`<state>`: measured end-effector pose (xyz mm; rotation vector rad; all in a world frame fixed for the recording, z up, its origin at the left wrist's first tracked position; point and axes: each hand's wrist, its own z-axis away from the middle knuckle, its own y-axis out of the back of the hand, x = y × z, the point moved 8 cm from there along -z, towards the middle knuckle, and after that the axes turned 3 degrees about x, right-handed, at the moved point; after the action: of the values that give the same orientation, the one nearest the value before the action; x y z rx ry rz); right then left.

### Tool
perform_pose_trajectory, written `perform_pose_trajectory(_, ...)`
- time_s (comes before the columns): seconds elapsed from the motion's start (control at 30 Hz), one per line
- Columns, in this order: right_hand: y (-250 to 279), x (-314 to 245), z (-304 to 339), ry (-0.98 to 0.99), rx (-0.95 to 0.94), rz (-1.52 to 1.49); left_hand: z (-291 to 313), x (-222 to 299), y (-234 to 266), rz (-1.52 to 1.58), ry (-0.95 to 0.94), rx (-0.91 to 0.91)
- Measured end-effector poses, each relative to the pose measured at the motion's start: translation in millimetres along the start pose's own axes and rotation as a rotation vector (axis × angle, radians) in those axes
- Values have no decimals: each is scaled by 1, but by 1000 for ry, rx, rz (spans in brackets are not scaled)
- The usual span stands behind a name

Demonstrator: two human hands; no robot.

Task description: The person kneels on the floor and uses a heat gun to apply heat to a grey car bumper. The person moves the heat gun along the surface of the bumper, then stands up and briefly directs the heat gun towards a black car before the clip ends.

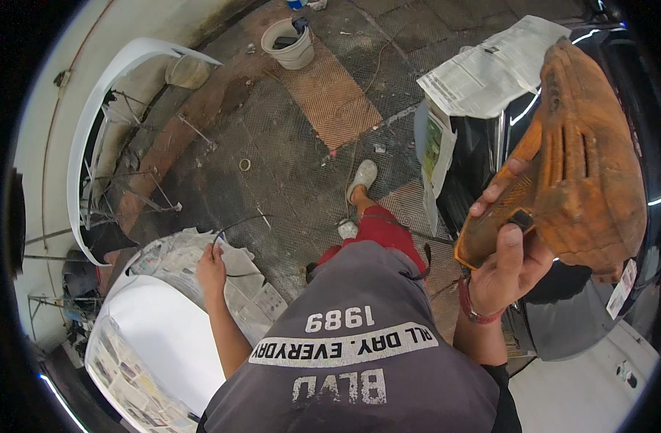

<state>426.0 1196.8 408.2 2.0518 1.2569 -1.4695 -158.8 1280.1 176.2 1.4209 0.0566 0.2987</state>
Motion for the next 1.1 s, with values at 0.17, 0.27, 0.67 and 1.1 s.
perform_pose_trajectory(0.17,-39,78,-62,-137,68,56,-90,68,70,32,-35,69)
perform_pose_trajectory(0.27,-69,124,-99,-257,-34,63,-140,95,81,-6,-96,62)
perform_pose_trajectory(0.67,-112,306,-116,-915,-91,95,-355,274,2,-92,-613,-26)
perform_pose_trajectory(1.1,-19,496,100,-1499,394,387,-420,435,-322,-321,-1055,-833)
